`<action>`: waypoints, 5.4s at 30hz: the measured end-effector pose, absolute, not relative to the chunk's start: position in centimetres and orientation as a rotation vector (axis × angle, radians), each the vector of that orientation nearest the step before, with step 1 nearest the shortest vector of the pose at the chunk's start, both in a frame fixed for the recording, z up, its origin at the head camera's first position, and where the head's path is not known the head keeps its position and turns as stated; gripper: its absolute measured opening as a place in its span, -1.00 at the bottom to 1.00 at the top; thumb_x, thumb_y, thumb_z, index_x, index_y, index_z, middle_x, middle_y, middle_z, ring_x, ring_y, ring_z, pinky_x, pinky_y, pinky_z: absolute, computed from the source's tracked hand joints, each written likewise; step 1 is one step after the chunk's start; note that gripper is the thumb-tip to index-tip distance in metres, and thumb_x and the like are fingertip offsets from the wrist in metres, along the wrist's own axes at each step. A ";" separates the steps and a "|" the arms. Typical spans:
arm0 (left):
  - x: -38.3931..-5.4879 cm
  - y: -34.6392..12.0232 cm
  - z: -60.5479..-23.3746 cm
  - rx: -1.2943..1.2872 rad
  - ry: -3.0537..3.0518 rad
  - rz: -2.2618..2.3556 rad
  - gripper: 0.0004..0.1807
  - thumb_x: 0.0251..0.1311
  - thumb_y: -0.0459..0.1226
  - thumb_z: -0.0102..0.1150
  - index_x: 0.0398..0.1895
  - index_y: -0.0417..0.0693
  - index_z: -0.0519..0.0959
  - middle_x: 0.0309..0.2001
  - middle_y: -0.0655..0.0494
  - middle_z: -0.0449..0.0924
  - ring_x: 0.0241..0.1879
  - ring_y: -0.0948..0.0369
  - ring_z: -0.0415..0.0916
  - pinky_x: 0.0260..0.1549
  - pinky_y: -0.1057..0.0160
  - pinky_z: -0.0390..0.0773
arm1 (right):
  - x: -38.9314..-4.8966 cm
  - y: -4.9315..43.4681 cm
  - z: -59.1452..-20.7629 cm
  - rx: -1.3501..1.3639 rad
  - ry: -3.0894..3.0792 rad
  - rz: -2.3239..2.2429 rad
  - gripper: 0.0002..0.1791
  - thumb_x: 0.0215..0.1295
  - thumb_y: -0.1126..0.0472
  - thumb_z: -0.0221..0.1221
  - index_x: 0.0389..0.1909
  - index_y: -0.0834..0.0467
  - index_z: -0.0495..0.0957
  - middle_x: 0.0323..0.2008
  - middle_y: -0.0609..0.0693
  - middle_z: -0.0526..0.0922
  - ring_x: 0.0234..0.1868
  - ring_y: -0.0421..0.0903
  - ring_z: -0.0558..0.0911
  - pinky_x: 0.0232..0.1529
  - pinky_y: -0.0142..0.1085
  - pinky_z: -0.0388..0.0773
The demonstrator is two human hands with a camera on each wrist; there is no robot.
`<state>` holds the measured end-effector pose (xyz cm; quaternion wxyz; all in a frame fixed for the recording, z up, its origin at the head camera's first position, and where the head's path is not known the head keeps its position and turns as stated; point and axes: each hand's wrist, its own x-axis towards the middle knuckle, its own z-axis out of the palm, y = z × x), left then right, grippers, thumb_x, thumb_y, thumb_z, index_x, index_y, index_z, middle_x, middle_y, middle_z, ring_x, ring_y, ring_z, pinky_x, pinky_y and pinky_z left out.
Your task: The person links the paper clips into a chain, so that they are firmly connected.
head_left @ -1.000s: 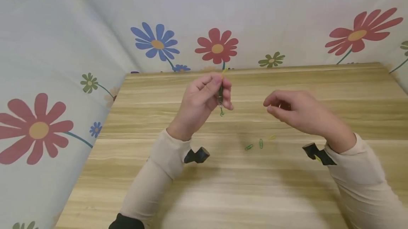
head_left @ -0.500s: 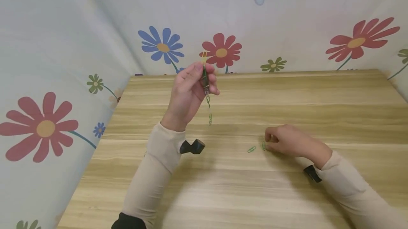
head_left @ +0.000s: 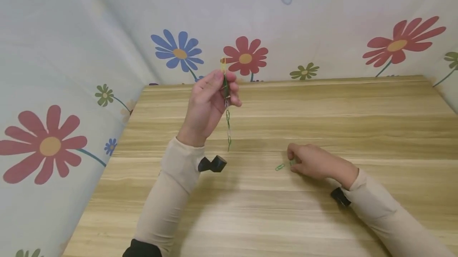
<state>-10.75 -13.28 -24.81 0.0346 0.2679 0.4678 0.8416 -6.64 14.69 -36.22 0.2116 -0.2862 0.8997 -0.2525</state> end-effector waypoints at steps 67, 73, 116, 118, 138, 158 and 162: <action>-8.4 -8.8 -25.8 1.012 2.267 1.833 -0.78 0.33 -0.24 0.08 -0.47 -0.13 0.57 -0.57 -0.06 0.36 -0.69 0.10 0.17 -0.69 0.25 0.19 | -6.9 12.2 -23.6 -0.725 2.149 -2.175 -0.88 0.46 0.38 0.11 -0.24 0.40 0.45 -0.44 0.26 0.54 -0.54 0.03 0.61 -0.46 -0.21 0.68; -8.8 -9.0 -25.9 0.980 2.238 1.839 -0.78 0.32 -0.23 0.08 -0.47 -0.10 0.56 -0.58 -0.02 0.35 -0.73 0.11 0.13 -0.74 0.25 0.16 | -7.1 12.0 -22.8 -0.706 2.146 -2.217 -0.89 0.48 0.38 0.08 -0.24 0.39 0.43 -0.46 0.24 0.50 -0.56 0.02 0.59 -0.48 -0.21 0.68; -10.7 -10.5 -23.6 0.968 2.116 2.506 -0.82 0.34 -0.38 0.10 -0.25 -0.39 0.61 -0.75 0.14 0.17 -0.84 0.26 -0.03 -0.85 0.33 -0.06 | -7.0 10.7 -34.0 -1.022 2.502 -0.473 -0.76 0.23 0.34 0.30 -0.48 0.06 0.43 -0.57 -0.13 0.40 -0.50 -0.15 0.36 -0.41 -0.28 0.39; -10.6 -10.1 -23.7 0.935 2.057 2.525 -0.87 0.33 -0.37 0.11 -0.29 -0.21 0.65 -0.75 0.13 0.16 -0.84 0.26 -0.05 -0.85 0.33 -0.07 | -6.9 10.5 -34.5 -1.020 2.515 -0.446 -0.72 0.20 0.39 0.27 -0.52 0.05 0.38 -0.60 -0.12 0.37 -0.52 -0.15 0.33 -0.45 -0.29 0.35; -9.6 -7.3 -24.2 0.960 1.923 2.380 -0.81 0.35 -0.40 0.10 -0.19 -0.46 0.56 -0.69 0.08 0.22 -0.80 0.22 -0.02 -0.81 0.31 -0.03 | -6.9 9.6 -36.2 -0.931 2.513 -0.427 -0.85 -0.08 0.31 0.21 -0.59 0.04 0.43 -0.57 -0.11 0.42 -0.49 -0.12 0.37 -0.44 -0.25 0.35; -8.4 -6.9 -24.0 1.036 2.027 2.308 -0.77 0.28 -0.33 0.07 -0.42 -0.39 0.51 -0.71 0.08 0.16 -0.80 0.20 0.04 -0.83 0.28 0.05 | -7.3 13.8 -23.4 -1.188 2.115 -2.288 -0.86 0.22 0.62 0.16 -0.21 0.49 0.50 -0.41 0.19 0.58 -0.53 -0.01 0.60 -0.45 -0.31 0.62; -8.1 -6.8 -23.6 1.066 2.091 2.243 -0.76 0.24 -0.30 0.06 -0.47 -0.34 0.51 -0.70 0.07 0.20 -0.78 0.19 0.05 -0.80 0.28 0.07 | -7.1 13.2 -22.2 -1.374 1.985 -2.540 -0.81 0.21 0.60 0.23 -0.22 0.59 0.43 -0.40 0.21 0.60 -0.50 0.00 0.59 -0.41 -0.31 0.61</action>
